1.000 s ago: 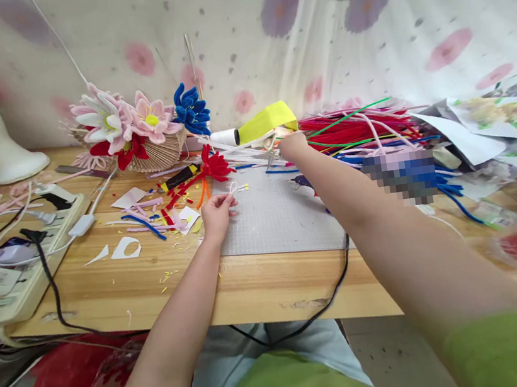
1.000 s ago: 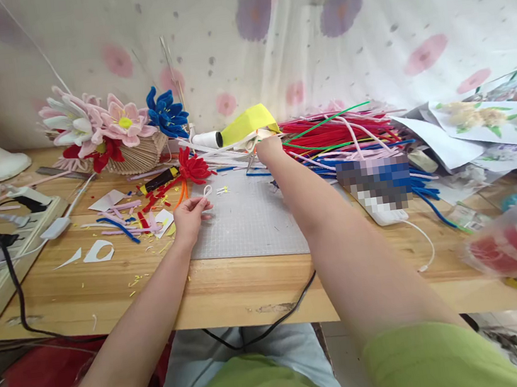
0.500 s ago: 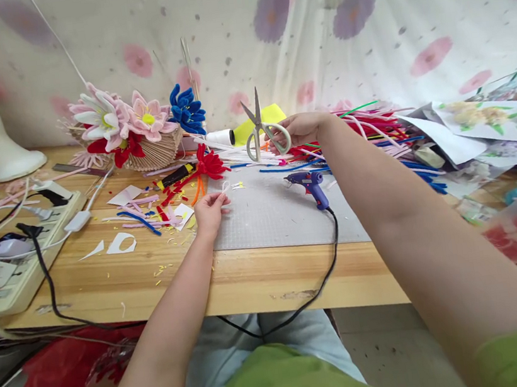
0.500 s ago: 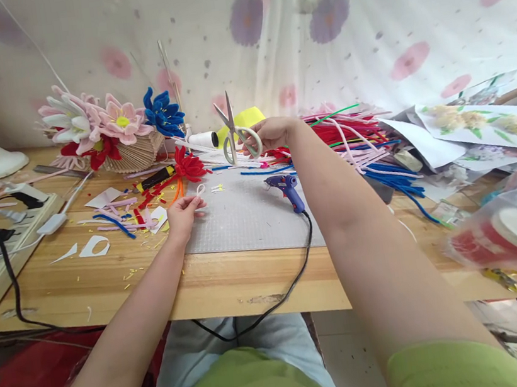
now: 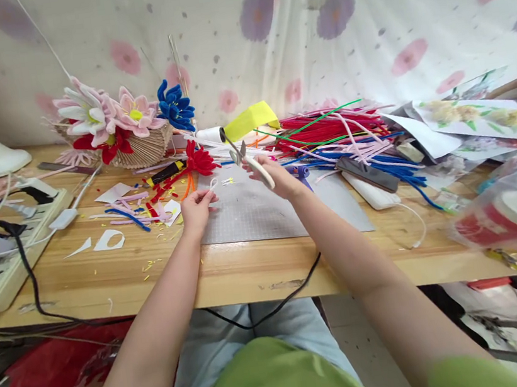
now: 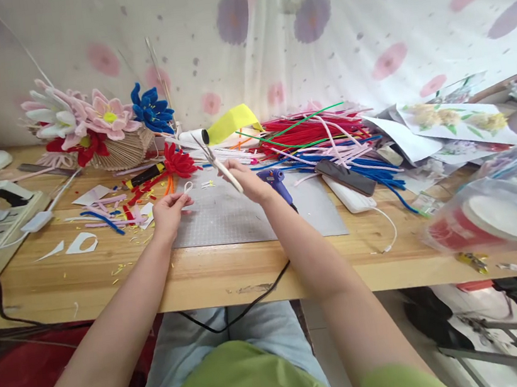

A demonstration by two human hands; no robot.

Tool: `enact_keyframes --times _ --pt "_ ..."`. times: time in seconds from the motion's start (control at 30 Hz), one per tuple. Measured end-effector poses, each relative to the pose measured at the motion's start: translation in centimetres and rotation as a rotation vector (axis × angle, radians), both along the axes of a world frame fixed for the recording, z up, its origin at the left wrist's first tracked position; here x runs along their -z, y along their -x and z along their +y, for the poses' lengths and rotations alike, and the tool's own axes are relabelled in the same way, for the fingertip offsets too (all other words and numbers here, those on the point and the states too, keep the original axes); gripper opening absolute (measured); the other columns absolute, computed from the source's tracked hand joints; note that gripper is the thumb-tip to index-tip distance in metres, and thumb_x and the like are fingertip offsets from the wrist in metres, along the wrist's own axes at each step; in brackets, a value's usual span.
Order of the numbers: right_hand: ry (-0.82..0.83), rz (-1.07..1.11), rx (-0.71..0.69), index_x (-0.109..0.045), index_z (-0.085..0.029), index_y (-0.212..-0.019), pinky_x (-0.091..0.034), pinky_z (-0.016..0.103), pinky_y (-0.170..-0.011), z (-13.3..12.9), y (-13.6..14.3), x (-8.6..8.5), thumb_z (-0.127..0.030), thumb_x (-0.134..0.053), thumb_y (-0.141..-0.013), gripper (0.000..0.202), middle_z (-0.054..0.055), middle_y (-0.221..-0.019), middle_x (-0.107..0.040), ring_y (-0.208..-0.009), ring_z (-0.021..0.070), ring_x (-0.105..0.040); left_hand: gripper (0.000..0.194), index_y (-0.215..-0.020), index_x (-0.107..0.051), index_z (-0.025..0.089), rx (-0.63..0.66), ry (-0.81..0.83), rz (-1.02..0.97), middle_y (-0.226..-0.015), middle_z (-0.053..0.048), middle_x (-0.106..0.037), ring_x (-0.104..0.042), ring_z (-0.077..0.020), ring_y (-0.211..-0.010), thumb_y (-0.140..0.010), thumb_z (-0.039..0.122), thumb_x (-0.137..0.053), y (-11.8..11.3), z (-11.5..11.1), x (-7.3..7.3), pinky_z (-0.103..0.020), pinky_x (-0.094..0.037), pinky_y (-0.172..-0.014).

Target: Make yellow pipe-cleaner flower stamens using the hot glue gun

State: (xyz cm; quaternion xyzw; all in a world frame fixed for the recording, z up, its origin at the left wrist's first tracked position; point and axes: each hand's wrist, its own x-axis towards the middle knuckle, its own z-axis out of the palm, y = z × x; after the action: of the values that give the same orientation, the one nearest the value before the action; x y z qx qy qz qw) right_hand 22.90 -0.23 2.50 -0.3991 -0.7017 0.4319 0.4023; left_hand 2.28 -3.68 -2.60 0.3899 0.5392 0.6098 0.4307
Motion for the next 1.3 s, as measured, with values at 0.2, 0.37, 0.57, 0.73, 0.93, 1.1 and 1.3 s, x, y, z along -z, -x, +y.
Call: enact_keyframes --times 0.2,0.37,0.57,0.73,0.93,1.1,1.3 --pt "0.082 -0.057 0.036 -0.046 -0.021 -0.08 -0.038 0.03 -0.09 -2.8 -0.4 2.6 -0.031 -0.046 -0.074 0.011 0.006 -0.117 -0.056 -0.118 0.0193 -0.046 0.012 -0.071 -0.064 0.013 -0.001 0.007 0.111 -0.064 -0.004 -0.066 -0.066 -0.016 -0.064 -0.066 0.023 -0.067 1.6 -1.4 -0.1 -0.02 -0.048 -0.047" --pt "0.163 0.165 -0.061 -0.042 -0.022 -0.081 -0.044 0.033 -0.082 -2.9 -0.4 3.1 -0.037 -0.05 -0.07 0.02 0.004 -0.096 -0.061 -0.095 0.0183 -0.057 0.012 -0.073 -0.064 0.014 -0.011 -0.004 0.183 -0.065 -0.004 -0.066 -0.065 -0.0157 -0.065 -0.068 0.024 -0.065 1.8 -0.9 0.6 -0.021 -0.048 -0.048" --pt "0.351 0.298 0.017 -0.039 -0.024 -0.089 -0.047 0.029 -0.066 -3.2 0.1 3.5 -0.044 -0.058 -0.065 0.037 0.001 -0.089 -0.059 -0.074 0.0137 -0.059 0.012 -0.073 -0.065 0.016 -0.034 -0.034 0.315 -0.065 -0.003 -0.066 -0.063 -0.0153 -0.064 -0.069 0.027 -0.064 1.9 -0.6 1.4 -0.023 -0.048 -0.053" --pt "0.238 0.107 0.104 -0.04 -0.022 -0.084 -0.042 0.025 -0.058 -3.1 0.5 3.5 -0.038 -0.059 -0.061 0.034 -0.001 -0.085 -0.055 -0.065 0.0107 -0.052 0.013 -0.073 -0.066 0.017 -0.023 -0.034 0.423 -0.065 -0.003 -0.066 -0.061 -0.0143 -0.061 -0.07 0.03 -0.063 2.1 -0.5 1.8 -0.024 -0.047 -0.056" --pt "-0.053 -0.616 0.175 -0.041 -0.021 -0.093 -0.036 0.025 -0.06 -3.1 0.2 3.2 -0.034 -0.06 -0.067 0.034 0.002 -0.081 -0.06 -0.069 0.0161 -0.053 0.013 -0.073 -0.066 0.018 -0.035 -0.042 0.452 -0.066 -0.003 -0.067 -0.061 -0.0154 -0.064 -0.07 0.031 -0.064 2.2 -0.5 2.0 -0.026 -0.048 -0.064" --pt "-0.144 -0.846 0.121 -0.043 -0.019 -0.103 -0.035 0.026 -0.06 -3.4 -0.6 2.4 -0.036 -0.059 -0.072 0.039 0.01 -0.095 -0.064 -0.077 0.0216 -0.058 0.012 -0.073 -0.066 0.018 -0.045 -0.013 0.453 -0.066 -0.003 -0.067 -0.062 -0.0157 -0.067 -0.07 0.029 -0.065 2.1 -0.5 1.9 -0.027 -0.048 -0.068" --pt "-0.149 -1.0 0.191 -0.05 -0.021 -0.086 -0.033 0.028 -0.058 -3.4 -1.9 1.3 -0.041 -0.054 -0.074 0.024 0.007 -0.081 -0.066 -0.075 0.0234 -0.06 0.013 -0.074 -0.066 0.018 -0.041 -0.006 0.426 -0.066 -0.003 -0.066 -0.062 -0.0158 -0.066 -0.07 0.03 -0.065 2.0 -0.5 1.9 -0.026 -0.047 -0.065"
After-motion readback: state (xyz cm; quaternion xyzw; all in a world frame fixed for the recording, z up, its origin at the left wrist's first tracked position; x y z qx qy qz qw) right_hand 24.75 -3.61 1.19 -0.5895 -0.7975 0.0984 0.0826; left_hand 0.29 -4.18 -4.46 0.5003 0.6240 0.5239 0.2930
